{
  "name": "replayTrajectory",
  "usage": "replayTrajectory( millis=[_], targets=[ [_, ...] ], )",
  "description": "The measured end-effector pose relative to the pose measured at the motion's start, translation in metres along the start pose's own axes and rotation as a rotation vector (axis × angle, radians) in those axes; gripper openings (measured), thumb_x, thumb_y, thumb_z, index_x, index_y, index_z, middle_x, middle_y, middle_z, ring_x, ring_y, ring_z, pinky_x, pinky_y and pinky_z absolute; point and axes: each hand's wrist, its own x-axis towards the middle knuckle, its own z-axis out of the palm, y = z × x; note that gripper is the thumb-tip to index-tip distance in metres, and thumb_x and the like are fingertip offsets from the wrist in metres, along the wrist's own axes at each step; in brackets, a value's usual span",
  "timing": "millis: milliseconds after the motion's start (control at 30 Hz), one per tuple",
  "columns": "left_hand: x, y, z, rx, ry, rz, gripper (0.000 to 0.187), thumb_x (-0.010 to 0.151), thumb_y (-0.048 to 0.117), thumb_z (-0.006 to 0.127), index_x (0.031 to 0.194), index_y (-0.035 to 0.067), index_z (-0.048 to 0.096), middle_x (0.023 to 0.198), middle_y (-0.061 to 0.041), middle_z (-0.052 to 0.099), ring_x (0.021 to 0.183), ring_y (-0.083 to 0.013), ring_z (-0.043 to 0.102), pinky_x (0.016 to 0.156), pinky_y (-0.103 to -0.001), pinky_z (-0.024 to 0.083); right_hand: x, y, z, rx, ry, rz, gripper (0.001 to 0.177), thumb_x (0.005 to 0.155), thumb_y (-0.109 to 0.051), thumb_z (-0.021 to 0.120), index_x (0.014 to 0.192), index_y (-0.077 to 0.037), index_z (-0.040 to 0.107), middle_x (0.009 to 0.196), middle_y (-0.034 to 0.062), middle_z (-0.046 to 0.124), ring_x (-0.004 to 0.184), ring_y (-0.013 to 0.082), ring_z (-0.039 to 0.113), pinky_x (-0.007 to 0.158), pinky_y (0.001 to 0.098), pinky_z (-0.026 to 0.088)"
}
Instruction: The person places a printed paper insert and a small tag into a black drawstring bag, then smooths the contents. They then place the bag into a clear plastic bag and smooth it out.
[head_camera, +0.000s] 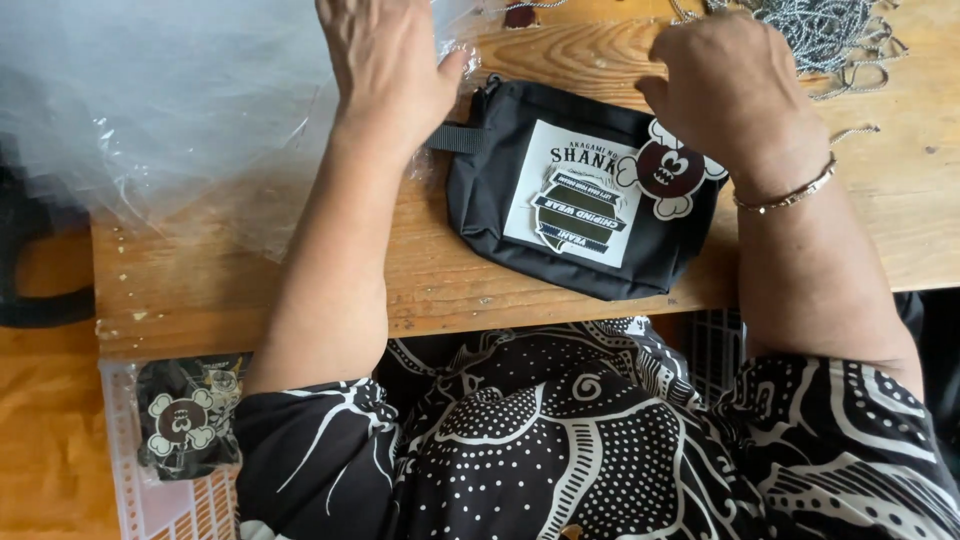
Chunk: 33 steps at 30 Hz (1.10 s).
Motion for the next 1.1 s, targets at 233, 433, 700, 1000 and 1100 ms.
replayTrajectory(
  millis=[233, 433, 700, 1000, 1100],
  targets=[
    [0.004, -0.034, 0.030, 0.165, -0.069, -0.016, 0.061, 0.083, 0.046, 0.087, 0.120, 0.002, 0.067, 0.124, -0.025, 0.062, 0.112, -0.0451, 0.059, 0.088, -0.056, 0.048, 0.002, -0.029, -0.009, 0.246, 0.096, -0.165, 0.042, 0.102, -0.042, 0.074, 0.117, -0.003, 0.074, 0.103, 0.0230, 0.070, 0.089, 0.0415, 0.069, 0.076, 0.0563, 0.059],
    [0.008, -0.045, 0.035, 0.144, 0.206, 0.120, 0.013, 0.080, 0.010, 0.081, 0.074, 0.008, 0.069, 0.084, -0.016, 0.069, 0.079, -0.0383, 0.067, 0.062, -0.049, 0.054, 0.012, -0.028, 0.010, 0.286, -0.026, -0.116, 0.036, 0.094, -0.034, 0.079, 0.113, -0.003, 0.074, 0.107, 0.0190, 0.067, 0.093, 0.0396, 0.068, 0.079, 0.0512, 0.056],
    [0.004, -0.022, 0.014, 0.040, 0.449, 0.134, 0.011, 0.084, 0.000, 0.066, 0.083, 0.009, 0.060, 0.077, -0.012, 0.060, 0.065, -0.0353, 0.061, 0.054, -0.047, 0.049, 0.013, -0.029, -0.028, 0.178, -0.343, 0.075, 0.029, 0.098, -0.030, 0.063, 0.109, -0.005, 0.073, 0.100, 0.0177, 0.076, 0.090, 0.0356, 0.073, 0.078, 0.0484, 0.060],
    [0.004, -0.004, -0.001, -0.293, 0.504, 0.109, 0.005, 0.098, 0.009, 0.055, 0.097, 0.005, 0.057, 0.085, -0.014, 0.062, 0.070, -0.0367, 0.059, 0.058, -0.046, 0.048, 0.009, 0.005, -0.022, 0.190, -0.334, 0.176, 0.034, 0.085, -0.018, 0.064, 0.111, 0.002, 0.072, 0.099, 0.0237, 0.075, 0.090, 0.0444, 0.069, 0.069, 0.0538, 0.057],
    [0.007, -0.006, 0.000, -0.425, 0.500, 0.108, 0.002, 0.097, 0.006, 0.056, 0.098, 0.005, 0.056, 0.088, -0.015, 0.062, 0.075, -0.0366, 0.060, 0.063, -0.045, 0.047, 0.007, 0.004, -0.024, 0.227, -0.317, 0.207, 0.040, 0.086, -0.022, 0.068, 0.120, 0.000, 0.071, 0.107, 0.0237, 0.074, 0.100, 0.0436, 0.068, 0.076, 0.0560, 0.057]
  ],
)
